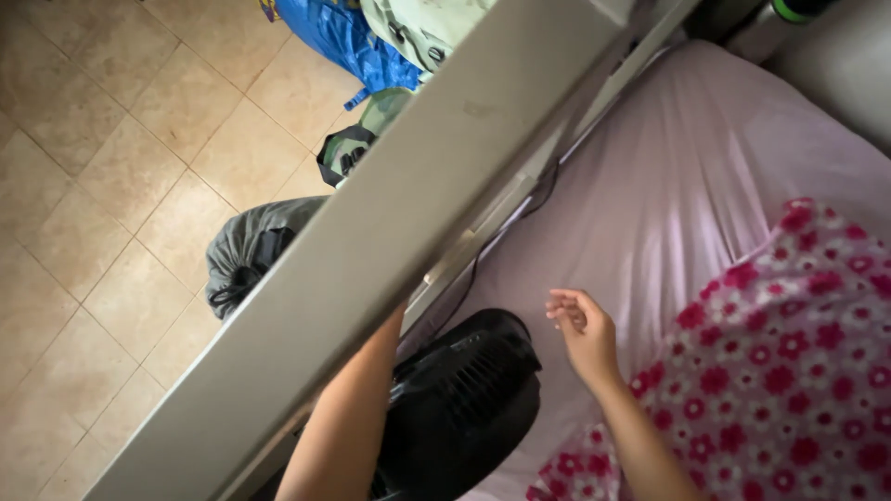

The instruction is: Folding a pink floral blanket and a brown blanket on a bunk bed.

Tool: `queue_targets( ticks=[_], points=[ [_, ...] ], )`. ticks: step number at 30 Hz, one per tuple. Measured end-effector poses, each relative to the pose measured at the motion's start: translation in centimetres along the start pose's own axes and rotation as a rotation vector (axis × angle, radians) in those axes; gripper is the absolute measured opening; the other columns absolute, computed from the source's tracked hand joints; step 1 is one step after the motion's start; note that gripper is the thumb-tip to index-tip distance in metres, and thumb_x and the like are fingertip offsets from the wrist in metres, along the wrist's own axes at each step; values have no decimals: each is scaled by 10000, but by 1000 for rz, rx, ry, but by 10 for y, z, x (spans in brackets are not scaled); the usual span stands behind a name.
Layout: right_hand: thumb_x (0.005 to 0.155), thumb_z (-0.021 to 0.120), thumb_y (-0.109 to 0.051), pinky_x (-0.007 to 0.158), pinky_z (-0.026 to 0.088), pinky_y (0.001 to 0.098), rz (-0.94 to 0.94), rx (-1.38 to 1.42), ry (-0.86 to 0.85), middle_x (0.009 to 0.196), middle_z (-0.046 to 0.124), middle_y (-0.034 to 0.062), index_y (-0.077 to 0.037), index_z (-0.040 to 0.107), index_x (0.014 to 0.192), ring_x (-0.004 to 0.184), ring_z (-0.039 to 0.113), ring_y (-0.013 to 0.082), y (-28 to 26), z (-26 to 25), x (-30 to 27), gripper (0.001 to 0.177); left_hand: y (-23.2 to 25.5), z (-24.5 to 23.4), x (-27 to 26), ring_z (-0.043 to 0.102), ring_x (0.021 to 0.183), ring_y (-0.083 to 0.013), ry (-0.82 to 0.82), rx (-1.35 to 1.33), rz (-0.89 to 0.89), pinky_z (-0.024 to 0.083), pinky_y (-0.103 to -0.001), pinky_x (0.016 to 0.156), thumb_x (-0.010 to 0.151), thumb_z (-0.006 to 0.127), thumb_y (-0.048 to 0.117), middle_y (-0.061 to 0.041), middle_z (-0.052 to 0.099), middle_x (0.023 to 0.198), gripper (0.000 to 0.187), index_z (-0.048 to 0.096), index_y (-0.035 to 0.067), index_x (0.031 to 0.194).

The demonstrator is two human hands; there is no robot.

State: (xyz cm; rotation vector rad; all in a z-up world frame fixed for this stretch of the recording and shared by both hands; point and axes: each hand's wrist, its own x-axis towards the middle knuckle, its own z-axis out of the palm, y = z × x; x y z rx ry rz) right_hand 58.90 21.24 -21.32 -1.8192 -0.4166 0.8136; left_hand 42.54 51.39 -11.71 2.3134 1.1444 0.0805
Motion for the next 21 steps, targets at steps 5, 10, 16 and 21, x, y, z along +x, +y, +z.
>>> queue_targets(
  ticks=[5,10,16,21],
  points=[
    [995,571,-31,771,557,263,44,115,103,1005,731,52,-32,661,1208,911,708,126,35,-22,-32,231,17,23,-4,527,1259,-433,-29,53,111,414,-535,1040,908,694,305,-249,552,1367,659,443,87,1477],
    [997,562,-39,794,542,247,106,206,329,1021,704,41,-43,663,1221,933,685,125,86,-57,-97,246,125,-6,-76,504,1284,-452,-136,76,270,397,-548,1053,908,694,305,-264,524,1400,708,406,91,1518],
    [989,612,-22,786,525,382,379,-378,519,1012,669,121,-75,709,1222,845,635,307,115,-120,-202,257,223,69,-204,529,1330,-409,54,-224,526,428,-485,1150,888,649,23,-196,560,1391,515,552,77,1391],
    [796,625,-6,1043,449,485,89,-703,397,1320,558,234,-30,580,1297,1230,527,410,191,-186,-304,504,170,265,-296,370,1399,-477,-351,-142,341,333,-527,1145,811,718,170,-279,445,1483,746,411,15,1473]
  ],
)
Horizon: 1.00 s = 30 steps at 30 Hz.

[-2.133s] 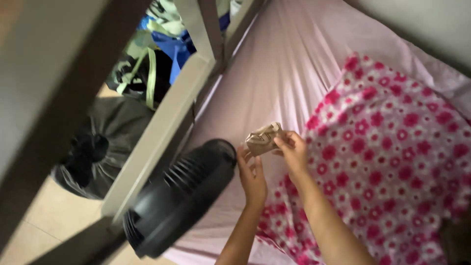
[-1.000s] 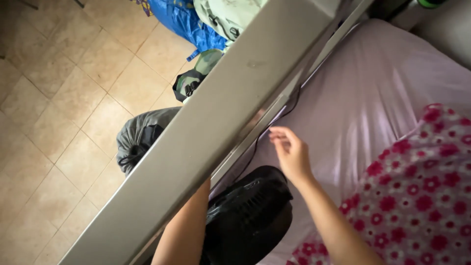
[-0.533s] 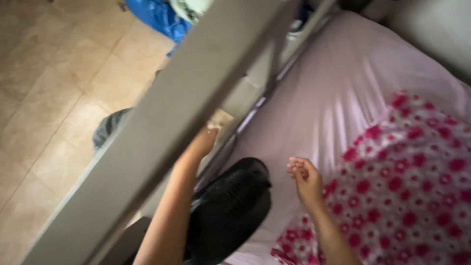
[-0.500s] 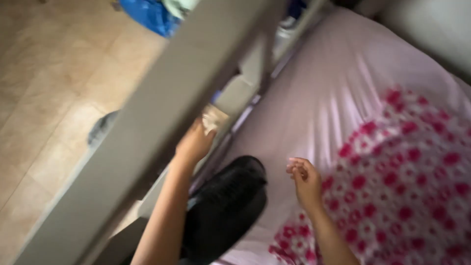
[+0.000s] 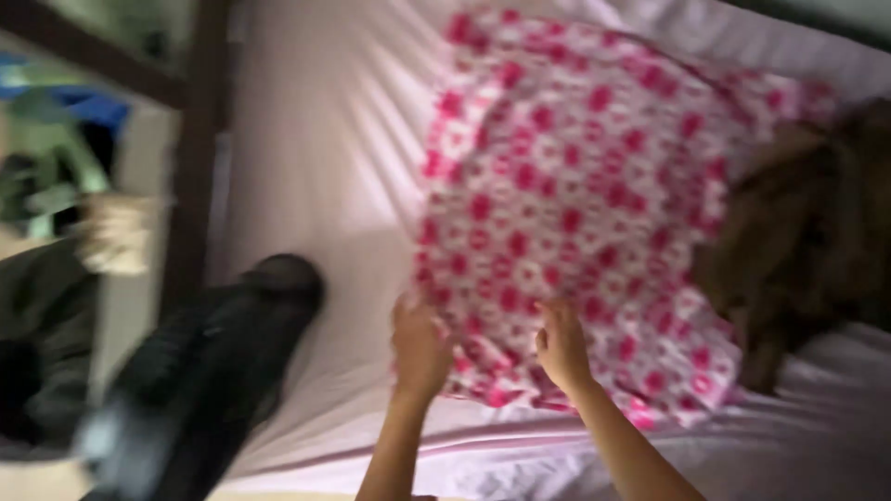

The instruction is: Folding a pink floral blanket and a brown blanket on a bunk bed.

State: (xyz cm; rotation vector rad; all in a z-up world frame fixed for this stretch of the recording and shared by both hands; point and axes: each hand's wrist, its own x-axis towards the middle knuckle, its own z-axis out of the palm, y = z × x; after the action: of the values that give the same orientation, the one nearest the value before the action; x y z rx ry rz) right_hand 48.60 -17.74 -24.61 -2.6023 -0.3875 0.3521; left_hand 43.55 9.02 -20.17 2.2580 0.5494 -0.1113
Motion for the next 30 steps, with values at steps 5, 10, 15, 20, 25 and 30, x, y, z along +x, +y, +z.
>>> queue_targets(
  ticks=[5,10,15,20,25,30],
  points=[
    [867,696,-225,1117,384,577,56,-374,283,1370,521,273,-24,508,1382,1311,487,485,111,-18,-60,584,-37,73,-30,376,1398,-431,-41,339,-338,342,-615,1070,795,737,356,-226,408,1538,909,306,75,1545],
    [830,785,-375,1095,390,573,658,-299,279,1408,472,300,-44,445,1501,1327,453,474,213,-21,-136,822,-56,78,-37,421,1345,-452,234,149,-285,361,-642,1092,724,819,463,-224,435,1534,1081,331,27,1584],
    [774,914,-495,1037,321,680,1062,-339,523,1491,340,352,-32,356,1474,1394,348,536,209,-33,-142,1008,-76,69,-30,681,1021,-455,-29,94,-534,534,-525,910,751,841,523,-250,717,1081,743,536,15,1200],
    [661,942,-351,1034,429,528,1393,199,625,1498,286,327,-130,196,1599,1308,421,446,253,-12,-155,1219,-71,66,-35,692,921,-471,25,173,-409,529,-538,823,736,857,518,-244,719,985,748,543,21,1199],
    [710,890,-288,945,508,473,1207,524,689,1333,512,297,-42,385,1387,1183,557,423,294,3,-170,880,-65,82,-62,716,946,-423,252,60,-330,546,-514,854,772,811,524,-208,733,1023,665,563,34,1147],
    [707,833,-172,872,552,475,505,-230,440,1049,686,248,-49,666,1030,1001,664,439,286,-13,-170,384,-109,79,-61,694,900,-409,172,166,-332,520,-532,783,880,704,303,-187,723,976,342,625,93,1138]
  ],
)
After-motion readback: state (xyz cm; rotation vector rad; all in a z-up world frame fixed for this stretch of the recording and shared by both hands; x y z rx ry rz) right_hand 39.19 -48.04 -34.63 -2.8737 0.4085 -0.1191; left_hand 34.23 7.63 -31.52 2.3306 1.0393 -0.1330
